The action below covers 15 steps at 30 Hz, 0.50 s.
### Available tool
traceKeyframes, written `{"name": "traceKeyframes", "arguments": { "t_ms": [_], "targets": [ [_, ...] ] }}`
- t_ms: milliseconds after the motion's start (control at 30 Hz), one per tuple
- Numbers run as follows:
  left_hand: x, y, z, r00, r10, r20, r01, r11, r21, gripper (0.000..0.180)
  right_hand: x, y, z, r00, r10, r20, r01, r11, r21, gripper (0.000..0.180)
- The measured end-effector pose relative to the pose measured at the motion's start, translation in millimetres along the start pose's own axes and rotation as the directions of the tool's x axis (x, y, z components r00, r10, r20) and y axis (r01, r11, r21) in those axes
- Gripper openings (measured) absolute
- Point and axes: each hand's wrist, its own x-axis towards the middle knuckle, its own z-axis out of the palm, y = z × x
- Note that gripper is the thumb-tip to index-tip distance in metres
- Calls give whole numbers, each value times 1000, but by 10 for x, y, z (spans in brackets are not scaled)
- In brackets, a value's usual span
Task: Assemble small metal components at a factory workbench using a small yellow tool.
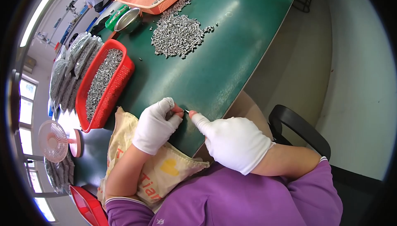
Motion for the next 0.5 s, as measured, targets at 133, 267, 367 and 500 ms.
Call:
{"name": "traceKeyframes", "arguments": {
  "t_ms": [133,267,367,500],
  "targets": [
    [-13,-6,-22,1000,22,-14,-21,998,58,9,-9,-46,3,1000,-22,-4,21,994,-111,55],
    [-32,-59,-35,997,44,-64,-41,997,60,12,129,128,-60,974,-44,-221,7,986,-168,65],
    [-7,-111,-155,995,-97,-22,81,919,-386,9,503,302,-166,907,-242,-344,124,935,-331,68],
    [11,-16,-424,980,-189,-68,113,799,-590,10,954,398,-30,868,-419,-268,307,875,-374,45]
  ]
}}
